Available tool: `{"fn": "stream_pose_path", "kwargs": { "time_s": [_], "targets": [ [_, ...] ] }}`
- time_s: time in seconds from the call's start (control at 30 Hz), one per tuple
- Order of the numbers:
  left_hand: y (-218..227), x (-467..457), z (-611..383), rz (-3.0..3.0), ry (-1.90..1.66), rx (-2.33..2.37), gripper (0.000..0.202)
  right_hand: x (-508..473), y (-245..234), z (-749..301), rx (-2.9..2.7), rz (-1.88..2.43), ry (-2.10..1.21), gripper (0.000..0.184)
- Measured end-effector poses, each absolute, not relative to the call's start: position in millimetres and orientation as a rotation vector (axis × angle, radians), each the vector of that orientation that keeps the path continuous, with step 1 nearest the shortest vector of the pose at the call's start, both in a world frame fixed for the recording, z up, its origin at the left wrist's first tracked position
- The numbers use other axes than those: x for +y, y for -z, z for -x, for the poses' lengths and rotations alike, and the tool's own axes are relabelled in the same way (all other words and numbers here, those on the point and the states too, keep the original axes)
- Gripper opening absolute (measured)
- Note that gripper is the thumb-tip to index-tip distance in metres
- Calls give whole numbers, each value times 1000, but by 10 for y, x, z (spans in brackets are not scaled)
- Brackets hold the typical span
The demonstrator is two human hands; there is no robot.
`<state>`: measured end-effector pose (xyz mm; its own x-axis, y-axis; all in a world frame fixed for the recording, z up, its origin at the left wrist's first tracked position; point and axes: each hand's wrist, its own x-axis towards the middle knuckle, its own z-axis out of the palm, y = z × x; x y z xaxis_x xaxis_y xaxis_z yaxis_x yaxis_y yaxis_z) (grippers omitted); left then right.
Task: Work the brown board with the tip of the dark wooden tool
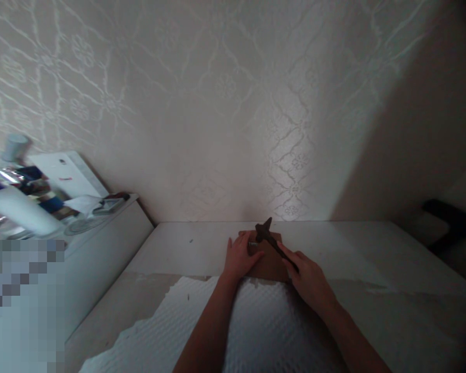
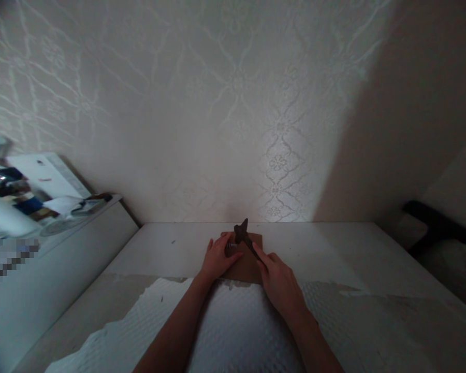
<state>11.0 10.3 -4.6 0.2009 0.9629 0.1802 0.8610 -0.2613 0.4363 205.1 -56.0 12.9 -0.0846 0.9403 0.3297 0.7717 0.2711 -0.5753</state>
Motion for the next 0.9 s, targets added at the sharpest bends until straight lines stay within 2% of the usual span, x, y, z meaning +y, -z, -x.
{"fn": "stream_pose_path", "kwargs": {
  "time_s": [0.6,0.9],
  "targets": [
    [64,106,-104,-2229,-650,1724,68,-524,-97,-2072,-1899,1544,-401,45],
    [18,101,-107,-2255,-594,1724,45,-517,-97,-2077,-1884,1533,-369,45]
  ]
}}
